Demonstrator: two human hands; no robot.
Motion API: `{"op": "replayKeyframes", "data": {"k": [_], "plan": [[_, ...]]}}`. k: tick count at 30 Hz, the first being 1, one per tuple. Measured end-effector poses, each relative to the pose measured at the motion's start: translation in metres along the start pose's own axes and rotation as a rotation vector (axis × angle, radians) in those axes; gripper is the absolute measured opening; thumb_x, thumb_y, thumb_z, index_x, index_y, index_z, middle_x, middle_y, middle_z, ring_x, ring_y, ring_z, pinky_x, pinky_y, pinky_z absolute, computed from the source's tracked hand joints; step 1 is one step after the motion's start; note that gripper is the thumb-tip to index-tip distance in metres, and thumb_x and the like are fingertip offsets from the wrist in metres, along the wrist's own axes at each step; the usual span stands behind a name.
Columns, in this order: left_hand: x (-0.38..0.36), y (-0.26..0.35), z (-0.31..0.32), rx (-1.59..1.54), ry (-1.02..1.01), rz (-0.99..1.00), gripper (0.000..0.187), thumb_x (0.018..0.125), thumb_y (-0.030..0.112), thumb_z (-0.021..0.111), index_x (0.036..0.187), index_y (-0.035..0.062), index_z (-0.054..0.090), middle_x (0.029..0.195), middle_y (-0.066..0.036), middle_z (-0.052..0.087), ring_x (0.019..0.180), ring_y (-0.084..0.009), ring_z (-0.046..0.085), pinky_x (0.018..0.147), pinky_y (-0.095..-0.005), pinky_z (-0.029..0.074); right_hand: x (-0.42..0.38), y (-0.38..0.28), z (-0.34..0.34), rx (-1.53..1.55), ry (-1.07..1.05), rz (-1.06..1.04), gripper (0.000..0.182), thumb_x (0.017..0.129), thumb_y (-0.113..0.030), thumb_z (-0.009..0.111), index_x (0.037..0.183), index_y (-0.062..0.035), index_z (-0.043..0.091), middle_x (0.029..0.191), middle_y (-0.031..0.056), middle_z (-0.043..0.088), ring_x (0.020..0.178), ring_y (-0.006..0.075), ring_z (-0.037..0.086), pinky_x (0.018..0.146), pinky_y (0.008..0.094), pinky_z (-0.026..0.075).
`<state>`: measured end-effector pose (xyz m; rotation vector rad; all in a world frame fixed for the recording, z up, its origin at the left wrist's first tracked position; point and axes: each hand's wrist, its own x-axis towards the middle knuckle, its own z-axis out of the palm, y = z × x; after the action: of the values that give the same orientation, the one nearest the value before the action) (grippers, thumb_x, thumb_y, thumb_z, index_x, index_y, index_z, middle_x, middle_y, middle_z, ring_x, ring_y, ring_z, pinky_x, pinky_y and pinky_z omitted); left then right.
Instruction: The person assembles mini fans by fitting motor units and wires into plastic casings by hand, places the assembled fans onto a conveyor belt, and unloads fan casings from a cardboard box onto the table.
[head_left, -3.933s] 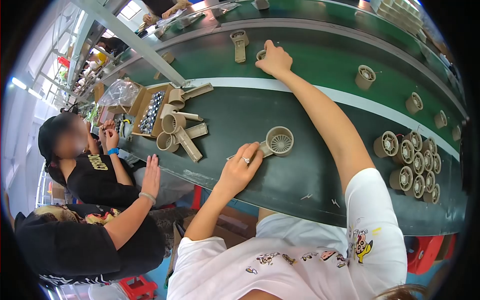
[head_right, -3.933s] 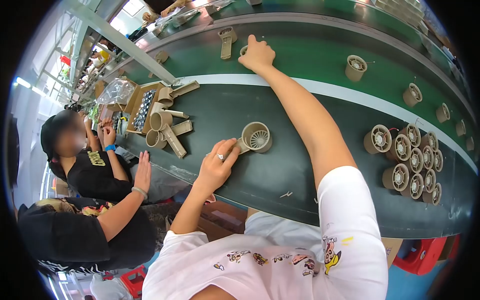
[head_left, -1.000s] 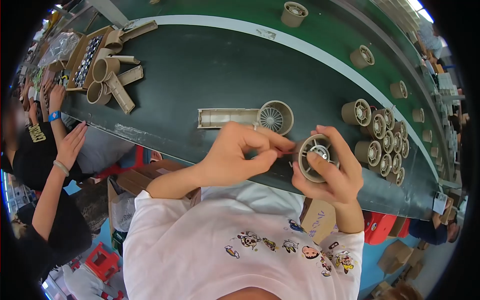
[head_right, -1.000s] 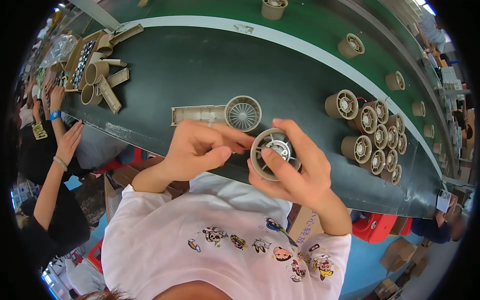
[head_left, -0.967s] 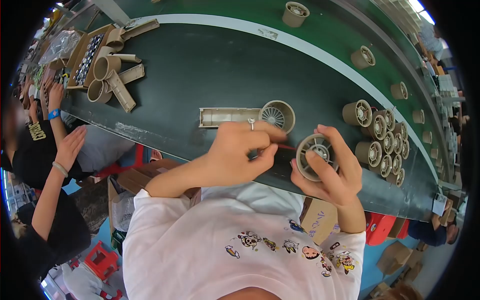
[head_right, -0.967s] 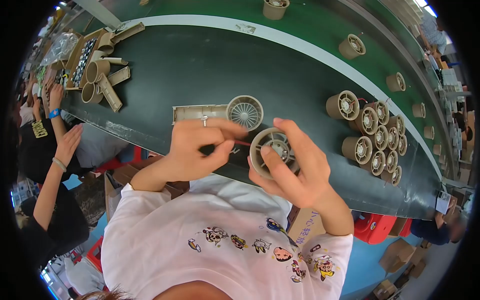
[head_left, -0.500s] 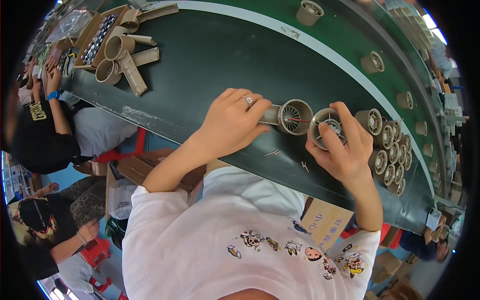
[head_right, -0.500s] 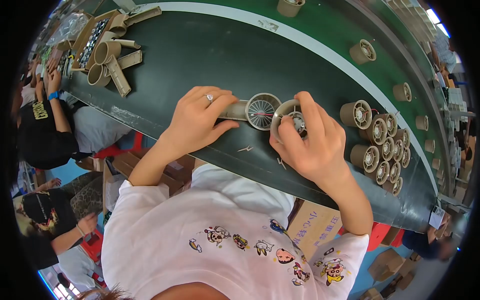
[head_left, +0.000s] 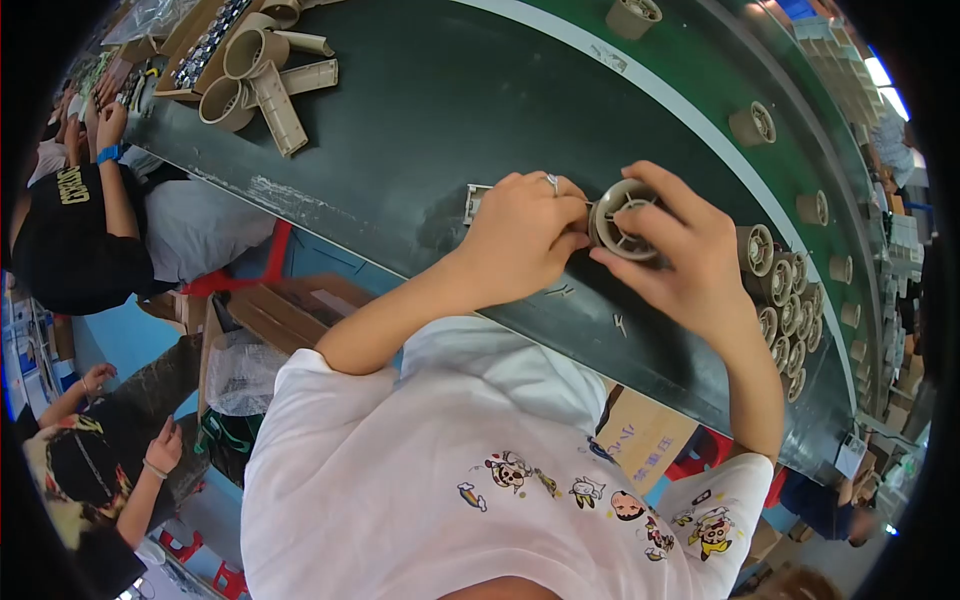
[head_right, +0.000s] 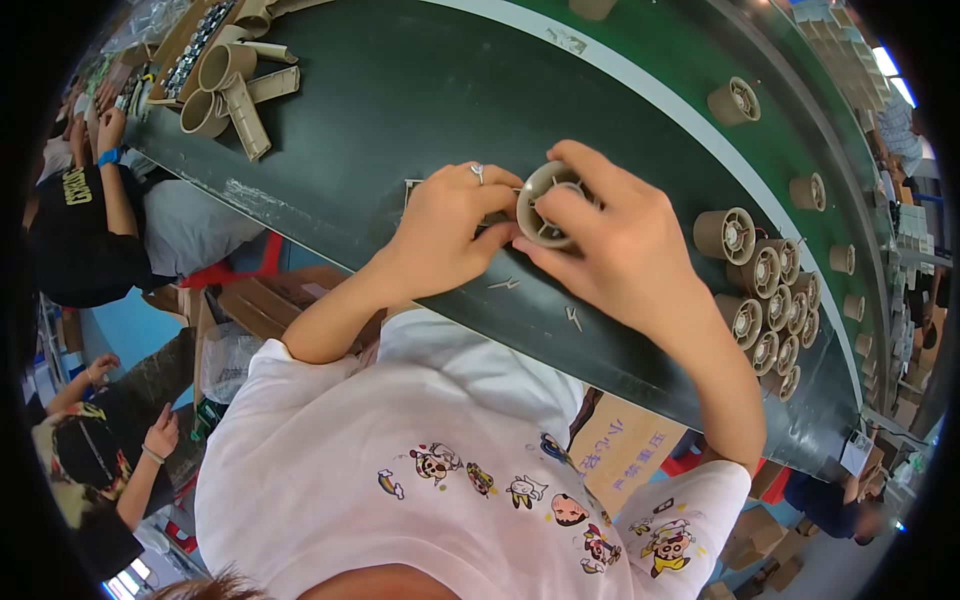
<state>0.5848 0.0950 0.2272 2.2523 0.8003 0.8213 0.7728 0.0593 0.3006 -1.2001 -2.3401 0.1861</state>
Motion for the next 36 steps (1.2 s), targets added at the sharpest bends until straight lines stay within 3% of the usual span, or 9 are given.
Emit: {"op": "replayKeyframes", "data": {"k": [6, 10, 14, 16, 18, 21, 24, 27, 36], "plan": [[0.001, -0.002, 0.002, -0.002, -0.002, 0.001, 0.003, 0.07, 0.008, 0.064, 0.072, 0.0064, 0.062, 0.078, -0.007, 0.062, 0.076, -0.0262, 0.059, 0.069, -0.0383, 0.042, -0.014, 0.006, -0.014, 0.337, -0.099, 0.163, 0.041, 0.062, -0.008, 0.083, 0.099, -0.0071, 0.067, 0.118, 0.0145, 0.061, 0.097, 0.0295, 0.065, 0.082, 0.0346, 0.053], [0.004, 0.0, 0.002, 0.069, -0.055, 0.002, 0.006, 0.069, 0.011, 0.064, 0.072, 0.0072, 0.061, 0.074, -0.006, 0.06, 0.073, -0.0252, 0.059, 0.066, -0.0375, 0.041, -0.032, 0.024, -0.001, 0.882, 0.055, 0.292, 0.031, 0.062, 0.003, 0.079, 0.092, 0.0012, 0.069, 0.115, 0.0237, 0.063, 0.103, 0.0285, 0.064, 0.09, 0.0324, 0.05], [0.002, -0.002, 0.008, 0.113, 0.075, 0.071, 0.007, 0.069, 0.013, 0.064, 0.071, 0.0074, 0.06, 0.069, -0.006, 0.058, 0.07, -0.0238, 0.059, 0.065, -0.037, 0.041, -0.035, 0.012, 0.021, 0.222, 0.244, -0.082, 0.029, 0.061, -0.002, 0.079, 0.087, 0.0011, 0.069, 0.114, 0.0311, 0.061, 0.094, 0.0343, 0.069, 0.079, 0.0305, 0.054], [0.004, -0.003, 0.009, 0.118, 0.103, 0.087, 0.008, 0.068, 0.013, 0.064, 0.071, 0.0074, 0.06, 0.068, -0.006, 0.057, 0.069, -0.0235, 0.059, 0.064, -0.0367, 0.041, -0.043, 0.021, 0.031, 0.506, 0.3, 0.061, 0.028, 0.062, 0.002, 0.079, 0.088, 0.0016, 0.069, 0.113, 0.0303, 0.062, 0.105, 0.0359, 0.065, 0.087, 0.0341, 0.052], [0.004, -0.004, 0.011, 0.153, 0.102, 0.099, 0.007, 0.069, 0.013, 0.063, 0.071, 0.0074, 0.06, 0.069, -0.006, 0.058, 0.067, -0.0235, 0.059, 0.062, -0.0365, 0.041, -0.049, 0.027, 0.039, 1.019, 0.342, 0.247, 0.024, 0.064, 0.01, 0.077, 0.085, 0.0034, 0.068, 0.112, 0.0261, 0.064, 0.124, 0.0392, 0.05, 0.101, 0.0459, 0.042], [0.007, -0.004, 0.012, 0.177, 0.121, 0.111, 0.007, 0.069, 0.013, 0.063, 0.069, 0.0075, 0.059, 0.068, -0.006, 0.059, 0.065, -0.0239, 0.06, 0.061, -0.0365, 0.042, -0.048, 0.03, 0.043, 1.135, 0.393, 0.272, 0.023, 0.064, 0.009, 0.079, 0.082, 0.0015, 0.068, 0.105, 0.023, 0.067, 0.122, 0.0394, 0.053, 0.105, 0.048, 0.04], [0.006, -0.008, 0.008, 0.123, 0.089, 0.058, 0.008, 0.069, 0.013, 0.063, 0.068, 0.0073, 0.058, 0.066, -0.005, 0.059, 0.065, -0.0239, 0.06, 0.061, -0.0362, 0.043, -0.053, 0.044, 0.043, 0.877, 0.293, 0.131, 0.022, 0.062, 0.008, 0.08, 0.079, 0.0008, 0.068, 0.096, 0.0173, 0.07, 0.116, 0.0388, 0.057, 0.109, 0.0509, 0.034], [0.006, -0.012, 0.009, 0.19, 0.1, 0.115, 0.007, 0.069, 0.011, 0.063, 0.073, 0.0072, 0.059, 0.067, -0.004, 0.06, 0.064, -0.0244, 0.06, 0.061, -0.0364, 0.044, -0.053, 0.044, 0.045, 0.93, 0.347, 0.195, 0.021, 0.061, 0.007, 0.081, 0.076, -0.0002, 0.069, 0.087, 0.0131, 0.071, 0.112, 0.0389, 0.06, 0.111, 0.0533, 0.029], [0.007, -0.01, 0.013, 0.244, 0.131, 0.131, 0.007, 0.069, 0.008, 0.063, 0.074, 0.0046, 0.058, 0.065, -0.007, 0.06, 0.059, -0.0277, 0.059, 0.058, -0.037, 0.048, -0.046, 0.064, 0.031, 0.889, 0.154, 0.098, 0.023, 0.058, 0.003, 0.083, 0.077, -0.0008, 0.071, 0.09, 0.0166, 0.071, 0.112, 0.0391, 0.06, 0.111, 0.0524, 0.028]]}}
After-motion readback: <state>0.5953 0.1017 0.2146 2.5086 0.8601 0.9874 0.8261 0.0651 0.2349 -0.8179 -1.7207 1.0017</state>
